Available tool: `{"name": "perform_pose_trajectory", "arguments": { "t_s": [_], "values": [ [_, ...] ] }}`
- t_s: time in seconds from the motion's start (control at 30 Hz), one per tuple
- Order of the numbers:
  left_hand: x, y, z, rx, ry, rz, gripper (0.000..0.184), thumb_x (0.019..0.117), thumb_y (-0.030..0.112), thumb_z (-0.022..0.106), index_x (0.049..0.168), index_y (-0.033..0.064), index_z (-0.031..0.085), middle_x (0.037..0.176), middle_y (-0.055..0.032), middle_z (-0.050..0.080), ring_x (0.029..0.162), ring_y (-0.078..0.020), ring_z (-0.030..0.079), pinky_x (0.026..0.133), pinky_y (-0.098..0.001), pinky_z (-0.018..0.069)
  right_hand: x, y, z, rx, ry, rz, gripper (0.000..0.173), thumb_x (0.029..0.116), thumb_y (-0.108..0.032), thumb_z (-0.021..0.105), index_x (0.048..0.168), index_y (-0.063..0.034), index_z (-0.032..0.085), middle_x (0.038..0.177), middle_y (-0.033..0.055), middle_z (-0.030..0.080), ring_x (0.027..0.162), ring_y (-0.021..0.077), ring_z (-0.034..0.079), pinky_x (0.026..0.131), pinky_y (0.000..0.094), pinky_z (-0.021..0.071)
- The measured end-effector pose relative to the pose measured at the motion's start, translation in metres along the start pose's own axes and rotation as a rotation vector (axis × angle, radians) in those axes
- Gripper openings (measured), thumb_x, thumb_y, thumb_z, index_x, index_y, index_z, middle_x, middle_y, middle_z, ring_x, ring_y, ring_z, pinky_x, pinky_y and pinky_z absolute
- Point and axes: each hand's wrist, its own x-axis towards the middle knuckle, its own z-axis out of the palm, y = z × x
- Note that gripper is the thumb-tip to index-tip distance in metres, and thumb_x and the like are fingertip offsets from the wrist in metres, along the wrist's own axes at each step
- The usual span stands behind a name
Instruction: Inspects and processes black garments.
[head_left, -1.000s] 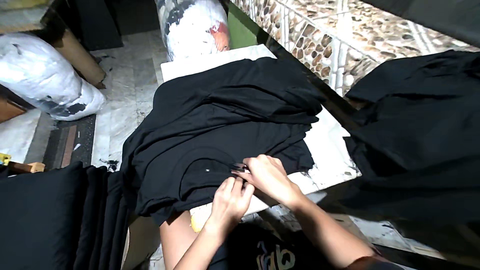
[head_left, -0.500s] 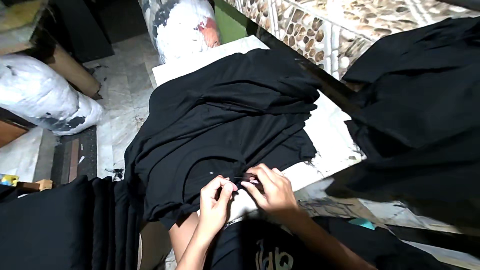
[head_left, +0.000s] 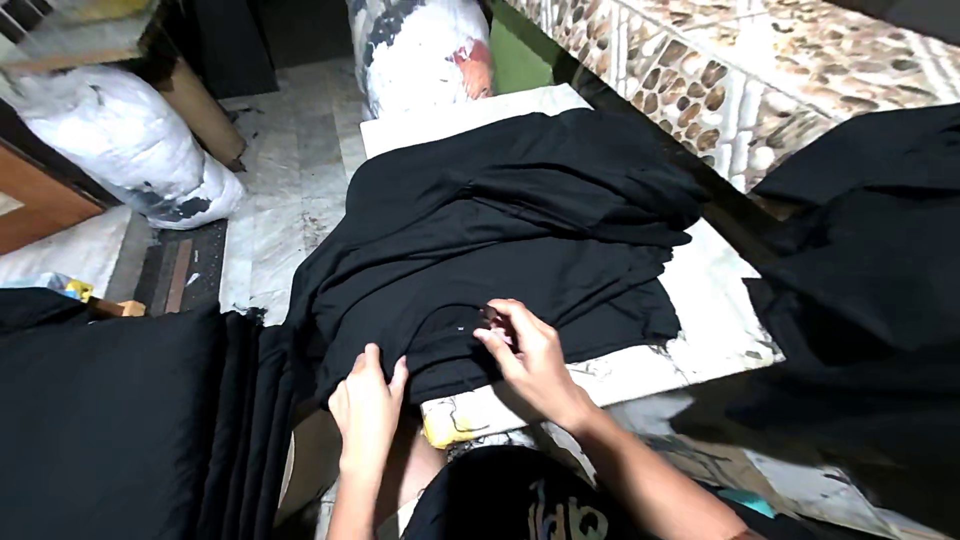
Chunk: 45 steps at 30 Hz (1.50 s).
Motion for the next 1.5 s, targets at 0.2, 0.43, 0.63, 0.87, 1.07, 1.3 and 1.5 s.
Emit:
{"name": "perform_pose_trajectory", "arguments": {
  "t_s": [0.2, 0.43, 0.63, 0.87, 1.07, 1.3, 1.5],
  "values": [
    [0.007, -0.002, 0.003, -1.597, 0.307, -0.425, 0.032, 0.1068, 0.004, 0.029, 0.097, 0.0074, 0.060, 0.076, 0.0062, 0.069, 0.068, -0.0013, 0.067, 0.067, -0.0199, 0.0586, -0.002, 0.015, 0.058, -0.034, -0.234, 0.047, 0.034, 0.1004, -0.020, 0.058, 0.115, 0.0094, 0.065, 0.091, 0.0201, 0.069, 0.069, 0.0286, 0.067, 0.064, 0.0433, 0.0563],
    [-0.009, -0.009, 0.018, -1.888, 0.169, -0.057, 0.067, 0.0791, 0.002, 0.076, 0.132, 0.0084, 0.035, 0.120, 0.0020, 0.069, 0.106, -0.0071, 0.069, 0.090, -0.0275, 0.0578, -0.013, -0.006, 0.039, 0.118, -0.155, -0.146, 0.032, 0.1023, -0.024, 0.056, 0.110, 0.0058, 0.062, 0.109, 0.0199, 0.065, 0.091, 0.0117, 0.064, 0.078, 0.0167, 0.0516],
    [-0.012, -0.013, 0.023, -1.308, 0.384, 0.103, 0.013, 0.0963, 0.012, 0.064, 0.085, 0.0172, 0.067, 0.088, 0.0168, 0.067, 0.081, 0.0092, 0.061, 0.075, -0.0118, 0.0514, -0.018, -0.019, 0.043, 0.067, -0.251, -0.232, 0.037, 0.1041, -0.031, 0.051, 0.113, 0.0023, 0.065, 0.104, 0.0150, 0.072, 0.075, 0.0189, 0.069, 0.060, 0.0305, 0.0553],
    [-0.025, -0.020, 0.004, -1.244, 0.177, 0.134, 0.023, 0.0957, 0.030, 0.069, 0.079, 0.0146, 0.065, 0.094, 0.0117, 0.064, 0.090, 0.0071, 0.059, 0.076, -0.0111, 0.0497, -0.019, -0.039, 0.049, -0.197, -0.197, -0.346, 0.029, 0.1011, -0.024, 0.054, 0.102, 0.0004, 0.068, 0.100, 0.0160, 0.074, 0.068, 0.0242, 0.072, 0.054, 0.0328, 0.0557],
    [-0.029, -0.024, 0.001, -1.217, 0.107, 0.145, 0.023, 0.0925, 0.029, 0.073, 0.077, 0.0135, 0.067, 0.103, 0.0099, 0.068, 0.097, 0.0072, 0.061, 0.078, -0.0110, 0.0519, -0.017, -0.038, 0.051, -0.095, -0.210, -0.218, 0.028, 0.1003, -0.023, 0.055, 0.102, 0.0024, 0.068, 0.093, 0.0158, 0.073, 0.063, 0.0239, 0.070, 0.049, 0.0349, 0.0537],
    [-0.063, -0.015, -0.033, -0.666, 0.419, 0.391, 0.009, 0.0979, 0.016, 0.068, 0.095, 0.0079, 0.065, 0.099, 0.0000, 0.068, 0.096, -0.0004, 0.066, 0.087, -0.0139, 0.0544, -0.002, -0.046, 0.035, 1.109, -0.737, 0.560, 0.027, 0.1049, -0.029, 0.039, 0.118, -0.0140, 0.057, 0.058, -0.0196, 0.043, 0.044, -0.0106, 0.034, 0.042, 0.0082, 0.0295],
    [-0.051, -0.028, -0.015, -1.011, 0.165, 0.059, 0.028, 0.0957, 0.025, 0.064, 0.094, -0.0024, 0.070, 0.103, -0.0016, 0.071, 0.094, 0.0043, 0.062, 0.079, -0.0135, 0.0510, 0.002, -0.040, 0.033, 1.453, -0.788, 0.525, 0.051, 0.0996, -0.043, 0.057, 0.142, -0.0166, 0.045, 0.101, -0.0158, 0.064, 0.053, -0.0118, 0.040, 0.047, 0.0057, 0.0351]
  ]
}}
